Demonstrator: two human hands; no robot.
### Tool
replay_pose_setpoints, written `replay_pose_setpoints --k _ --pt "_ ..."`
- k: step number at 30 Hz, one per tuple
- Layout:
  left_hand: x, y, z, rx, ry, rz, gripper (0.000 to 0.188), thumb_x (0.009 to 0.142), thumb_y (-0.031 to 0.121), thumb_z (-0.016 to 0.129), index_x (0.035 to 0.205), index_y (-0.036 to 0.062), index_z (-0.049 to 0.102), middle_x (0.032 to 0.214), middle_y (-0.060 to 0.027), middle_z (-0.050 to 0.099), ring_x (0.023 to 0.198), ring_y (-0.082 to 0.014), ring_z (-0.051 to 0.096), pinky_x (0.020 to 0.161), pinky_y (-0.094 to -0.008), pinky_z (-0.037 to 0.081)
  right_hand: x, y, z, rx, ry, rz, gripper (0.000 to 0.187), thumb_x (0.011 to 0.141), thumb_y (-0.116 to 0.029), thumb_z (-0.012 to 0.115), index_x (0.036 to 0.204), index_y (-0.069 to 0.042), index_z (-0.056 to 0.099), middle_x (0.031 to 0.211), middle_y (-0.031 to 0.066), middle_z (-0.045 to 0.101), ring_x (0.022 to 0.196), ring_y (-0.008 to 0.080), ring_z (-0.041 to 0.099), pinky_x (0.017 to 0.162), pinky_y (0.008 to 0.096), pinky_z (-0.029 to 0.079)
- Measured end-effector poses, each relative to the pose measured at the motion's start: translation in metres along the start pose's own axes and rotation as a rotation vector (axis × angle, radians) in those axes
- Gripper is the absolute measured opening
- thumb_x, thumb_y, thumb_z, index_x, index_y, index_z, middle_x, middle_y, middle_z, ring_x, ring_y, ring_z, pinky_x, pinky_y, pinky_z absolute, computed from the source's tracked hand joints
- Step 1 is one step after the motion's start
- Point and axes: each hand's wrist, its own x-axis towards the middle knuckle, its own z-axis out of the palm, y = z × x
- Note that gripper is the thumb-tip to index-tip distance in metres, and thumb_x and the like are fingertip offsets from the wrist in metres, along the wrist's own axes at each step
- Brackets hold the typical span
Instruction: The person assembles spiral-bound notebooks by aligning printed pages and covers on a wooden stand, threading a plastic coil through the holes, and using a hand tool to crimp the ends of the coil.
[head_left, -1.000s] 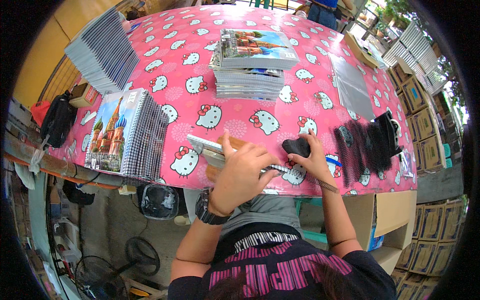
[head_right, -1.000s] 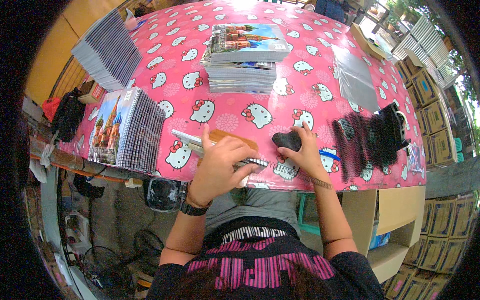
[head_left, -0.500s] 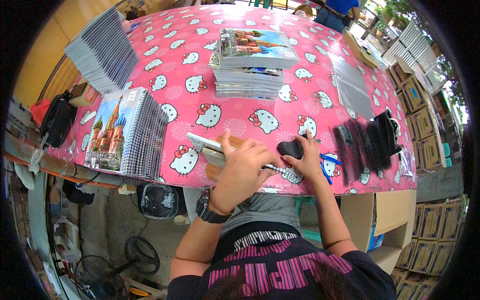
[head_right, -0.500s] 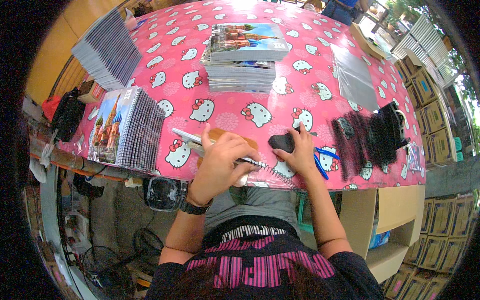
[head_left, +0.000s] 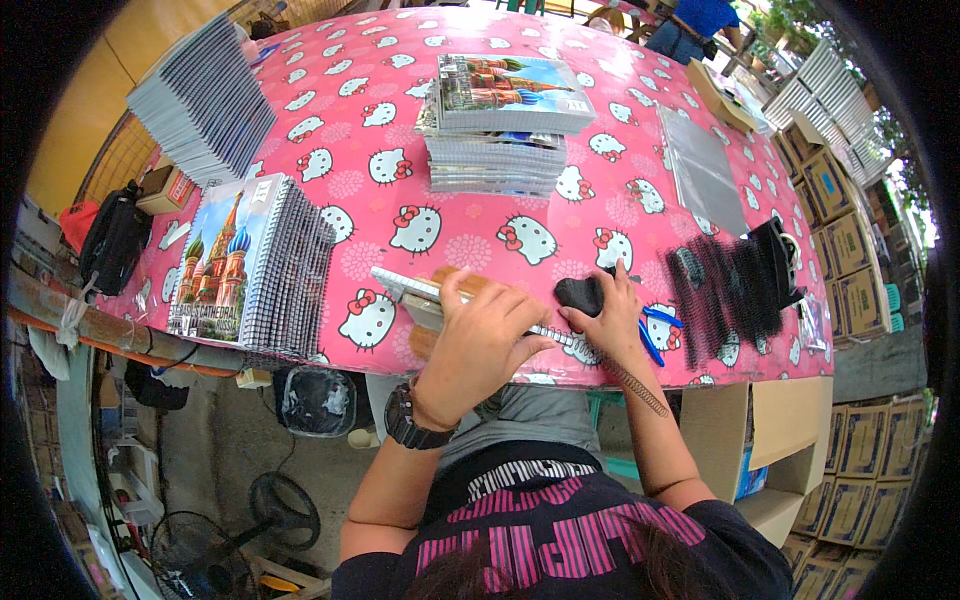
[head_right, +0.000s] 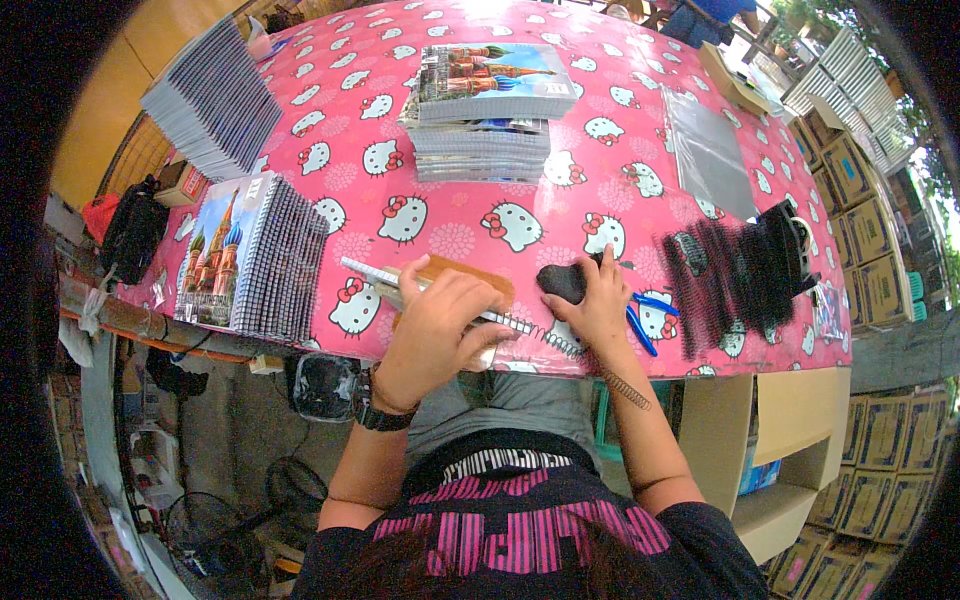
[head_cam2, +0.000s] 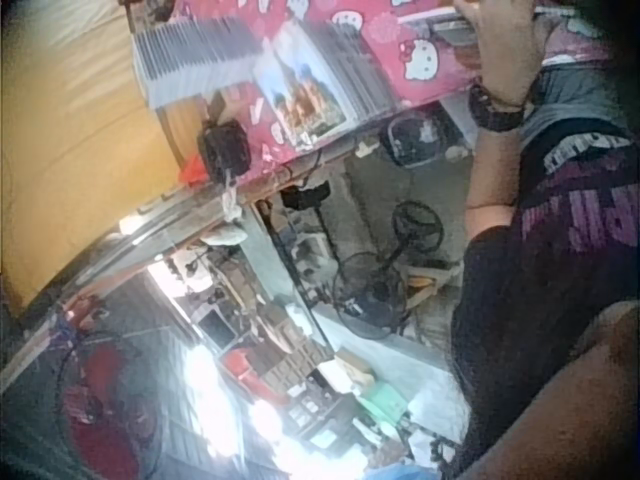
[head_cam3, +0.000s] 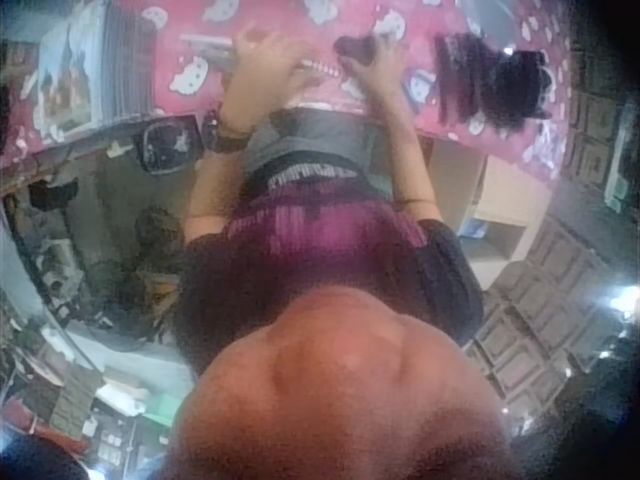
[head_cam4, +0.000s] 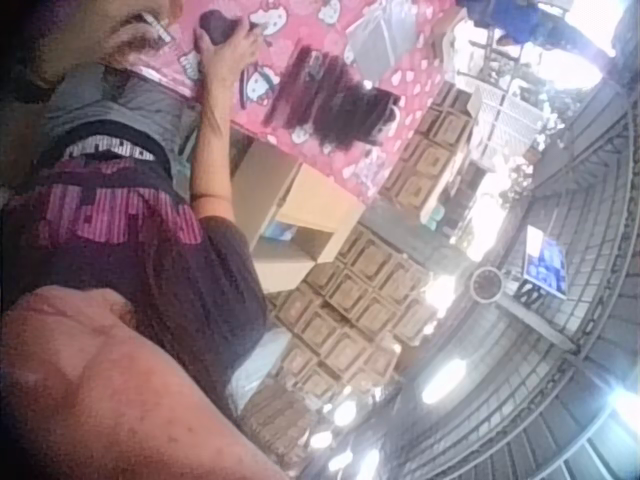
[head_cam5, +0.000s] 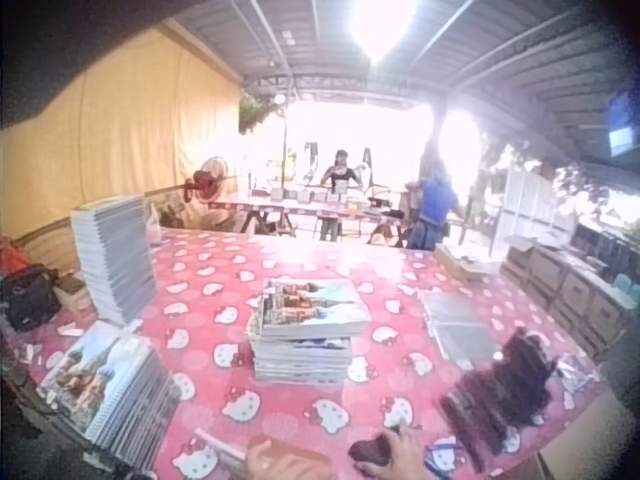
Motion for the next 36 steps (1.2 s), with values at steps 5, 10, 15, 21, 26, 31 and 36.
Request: replay_pose_setpoints --k 5,10,15,21,26,31,36 --pt "-0.005 -0.006 0.003 0.113 0.011 0.014 0.020 0.077 0.032 0.065 0.088 0.0157 0.063 0.087 0.0020 0.059 0.091 -0.0167 0.056 0.101 -0.0513 0.018 0.008 -0.002 -0.014 0.161 -0.042 0.002 0.061 0.062 -0.040 0.079 0.107 -0.004 0.060 0.129 0.0278 0.045 0.114 0.0400 0.047 0.092 0.0440 0.039" --pt "-0.007 -0.003 0.001 0.034 0.047 0.016 0.016 0.077 0.031 0.065 0.084 0.0171 0.064 0.088 0.0044 0.060 0.091 -0.0146 0.056 0.102 -0.0511 0.014 0.013 -0.013 -0.029 0.677 -0.220 -0.018 0.046 0.069 -0.020 0.078 0.107 -0.003 0.059 0.120 0.0170 0.055 0.125 0.0304 0.043 0.100 0.0399 0.035" --pt "-0.006 -0.005 0.004 0.046 0.078 0.033 0.014 0.077 0.030 0.065 0.085 0.0176 0.064 0.089 0.0051 0.060 0.091 -0.0140 0.056 0.102 -0.0516 0.014 0.012 -0.014 -0.023 0.851 -0.289 0.008 0.048 0.073 -0.020 0.075 0.114 -0.004 0.057 0.116 0.0107 0.057 0.117 0.0219 0.048 0.097 0.0351 0.038" --pt "-0.014 -0.005 0.001 0.117 0.067 -0.020 0.020 0.076 0.028 0.068 0.091 0.0179 0.062 0.098 0.0051 0.059 0.100 -0.0144 0.054 0.102 -0.0574 0.012 0.009 -0.013 -0.042 1.240 -0.585 0.167 0.053 0.077 -0.028 0.071 0.120 -0.002 0.055 0.118 0.0099 0.056 0.103 0.0178 0.054 0.091 0.0330 0.042" --pt "-0.045 -0.012 0.003 0.233 0.285 -0.139 0.025 0.072 0.021 0.072 0.094 0.0169 0.060 0.103 0.0027 0.059 0.107 -0.0193 0.051 0.103 -0.0578 0.013 0.013 -0.030 -0.076 1.322 -0.592 -0.313 0.063 0.072 -0.050 0.069 0.111 0.000 0.063 0.127 0.0218 0.051 0.113 0.0286 0.052 0.097 0.0392 0.037" --pt "-0.054 -0.019 0.021 0.143 0.440 -0.092 0.031 0.068 0.016 0.074 0.095 0.0139 0.059 0.103 -0.0013 0.058 0.106 -0.0240 0.051 0.099 -0.0535 0.028 0.016 -0.065 -0.109 0.794 -0.629 -0.643 0.051 0.062 -0.046 0.076 0.096 -0.008 0.070 0.125 0.0211 0.052 0.111 0.0353 0.051 0.097 0.0424 0.036" --pt "-0.050 -0.016 0.022 0.091 0.450 -0.100 0.034 0.065 0.016 0.077 0.094 0.0117 0.060 0.101 -0.0052 0.060 0.102 -0.0289 0.052 0.093 -0.0436 0.036 0.026 -0.068 -0.119 0.887 -0.508 -0.712 0.049 0.060 -0.045 0.076 0.095 -0.011 0.071 0.127 0.0191 0.053 0.106 0.0325 0.054 0.093 0.0413 0.039"
